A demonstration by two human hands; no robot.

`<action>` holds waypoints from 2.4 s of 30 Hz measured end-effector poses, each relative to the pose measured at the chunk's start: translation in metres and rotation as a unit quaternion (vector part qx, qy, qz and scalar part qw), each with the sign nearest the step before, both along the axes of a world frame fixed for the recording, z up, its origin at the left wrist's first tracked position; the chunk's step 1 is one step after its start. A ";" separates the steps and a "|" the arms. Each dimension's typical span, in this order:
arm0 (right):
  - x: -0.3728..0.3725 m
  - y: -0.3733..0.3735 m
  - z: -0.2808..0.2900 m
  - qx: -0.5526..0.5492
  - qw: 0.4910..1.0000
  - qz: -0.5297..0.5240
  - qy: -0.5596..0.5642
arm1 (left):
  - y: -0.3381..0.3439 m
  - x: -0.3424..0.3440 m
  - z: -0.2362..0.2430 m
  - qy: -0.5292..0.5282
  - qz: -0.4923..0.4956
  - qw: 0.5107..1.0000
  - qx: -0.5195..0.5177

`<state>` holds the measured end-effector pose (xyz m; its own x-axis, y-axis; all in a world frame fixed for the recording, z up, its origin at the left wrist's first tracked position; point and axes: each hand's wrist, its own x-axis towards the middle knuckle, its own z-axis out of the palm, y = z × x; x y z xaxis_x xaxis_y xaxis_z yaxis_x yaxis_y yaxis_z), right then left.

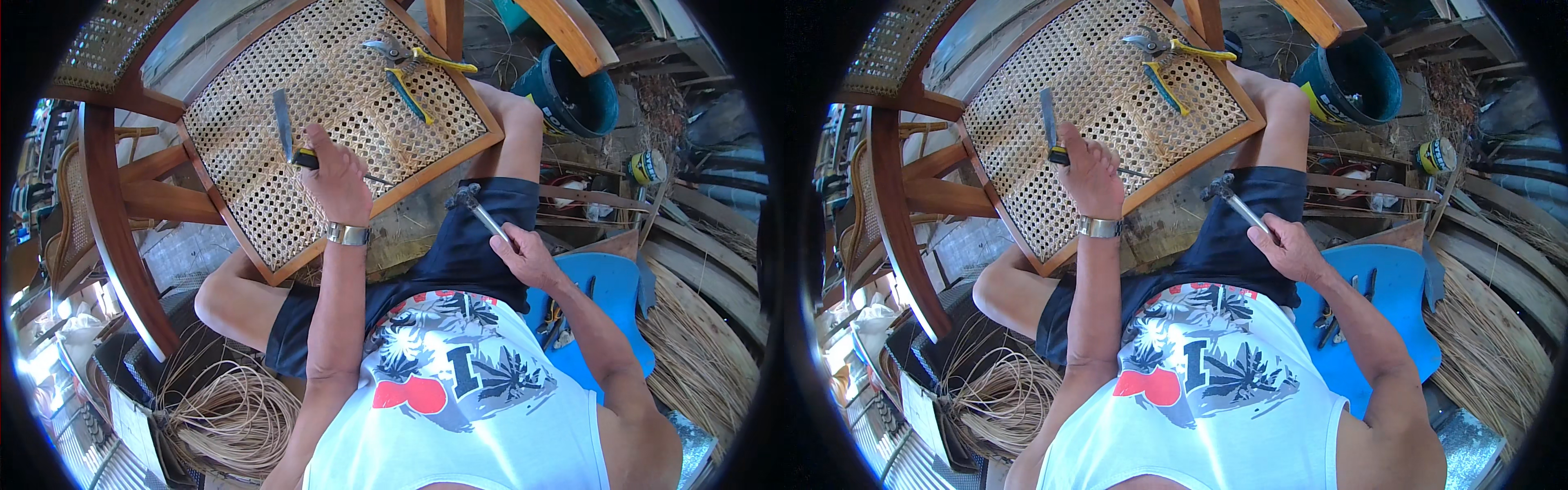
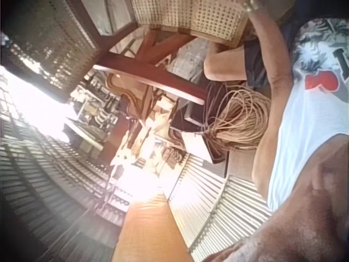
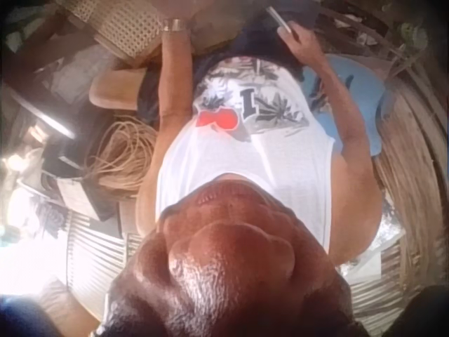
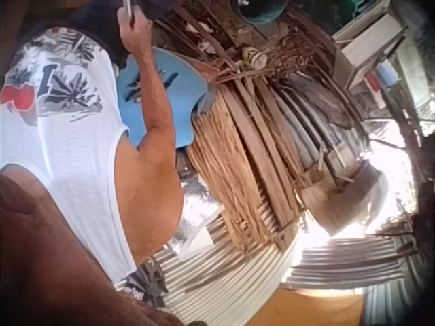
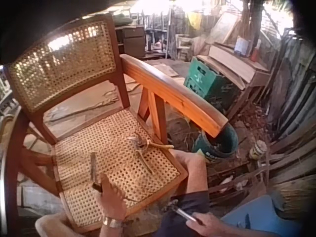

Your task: Repairing the cane webbing of a wooden chair using a hammer, pliers, and a screwdriver.

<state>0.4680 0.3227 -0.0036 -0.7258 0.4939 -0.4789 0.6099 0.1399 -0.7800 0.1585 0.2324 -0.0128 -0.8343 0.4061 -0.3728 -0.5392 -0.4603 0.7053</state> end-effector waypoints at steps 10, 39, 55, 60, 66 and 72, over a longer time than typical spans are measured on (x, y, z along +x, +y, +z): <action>-0.029 -0.001 0.053 -0.073 0.991 -0.079 0.074 | 0.003 0.026 0.003 0.413 -0.206 0.872 -0.165; -0.096 0.000 0.149 0.293 0.942 0.129 0.101 | -0.003 0.030 -0.007 0.460 -0.235 0.853 -0.074; -0.010 0.003 0.012 0.020 0.997 0.069 -0.022 | 0.001 0.027 0.015 0.360 -0.339 0.857 -0.144; -0.016 0.009 0.011 -0.009 0.999 0.039 -0.017 | 0.017 0.064 0.018 0.305 -0.062 0.923 -0.227; -0.014 0.012 0.007 -0.027 0.999 0.035 -0.004 | 0.011 -0.012 0.035 0.363 -0.544 0.745 -0.130; -0.012 0.009 0.007 -0.043 0.999 0.014 0.001 | 0.011 0.047 0.020 0.305 -0.221 0.913 -0.160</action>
